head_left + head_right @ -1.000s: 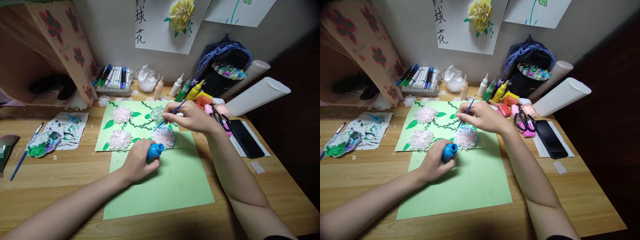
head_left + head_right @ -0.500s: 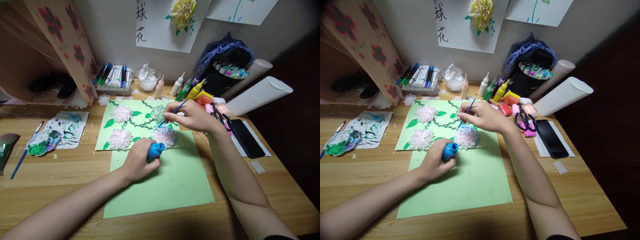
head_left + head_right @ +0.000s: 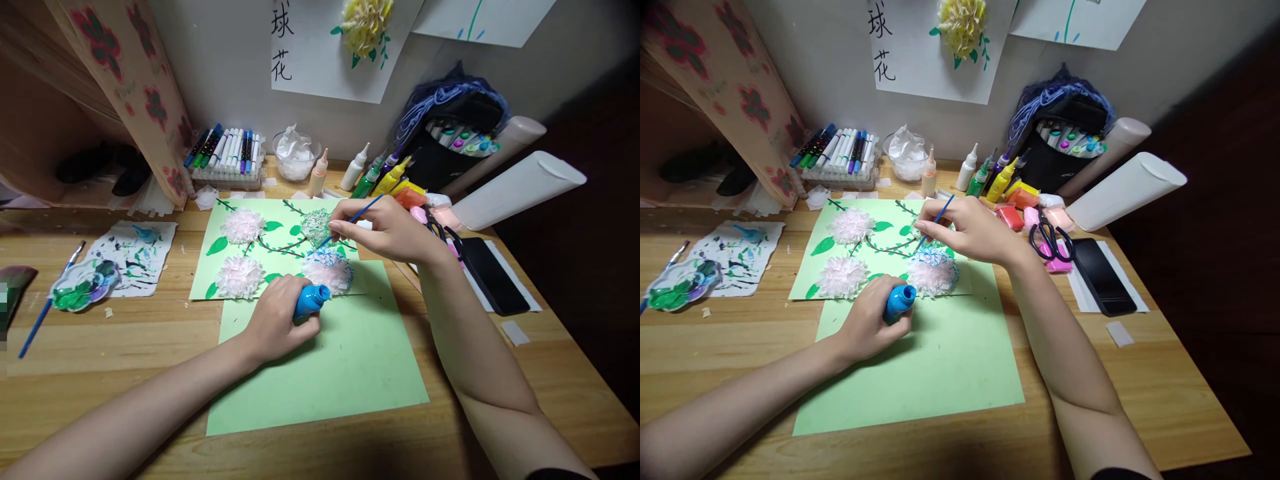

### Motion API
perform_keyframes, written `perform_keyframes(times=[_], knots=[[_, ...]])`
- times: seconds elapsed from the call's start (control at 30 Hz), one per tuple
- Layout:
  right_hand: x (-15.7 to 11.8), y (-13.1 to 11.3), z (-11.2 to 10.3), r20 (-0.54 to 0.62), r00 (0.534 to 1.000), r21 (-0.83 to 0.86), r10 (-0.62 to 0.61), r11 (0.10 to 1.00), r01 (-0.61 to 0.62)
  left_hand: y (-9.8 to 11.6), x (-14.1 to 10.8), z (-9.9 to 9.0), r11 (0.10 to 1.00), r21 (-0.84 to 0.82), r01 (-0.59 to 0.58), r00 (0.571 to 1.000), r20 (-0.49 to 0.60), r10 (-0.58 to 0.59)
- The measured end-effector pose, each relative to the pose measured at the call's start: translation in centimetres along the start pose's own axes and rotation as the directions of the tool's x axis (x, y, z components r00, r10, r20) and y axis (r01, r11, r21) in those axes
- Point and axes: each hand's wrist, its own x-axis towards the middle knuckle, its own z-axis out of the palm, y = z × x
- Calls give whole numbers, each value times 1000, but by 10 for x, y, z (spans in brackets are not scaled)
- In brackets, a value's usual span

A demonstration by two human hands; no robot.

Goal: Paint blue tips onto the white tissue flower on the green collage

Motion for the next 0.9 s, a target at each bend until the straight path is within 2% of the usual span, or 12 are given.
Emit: perform_keyframes(times=[0.17,0.33,0.5,0.7,0.9], knots=[[0,1,-1,14,1000,20,20,1000,-20,1,1,-1,1000,-4,7,1000,6,-7],[2,1,1,74,997,-42,17,999,-14,1,1,-1,1000,-11,23,1000,12,-23],[0,0,0,31,999,-14,20,1000,-19,1,1,-1,1000,-12,28,999,21,-28],[2,0,2,93,996,-55,3,998,2,1,1,0,999,-12,35,999,17,-34],[1,-2,1,54,999,-23,4,1000,-2,1,1,-1,999,-21,24,1000,12,-24]])
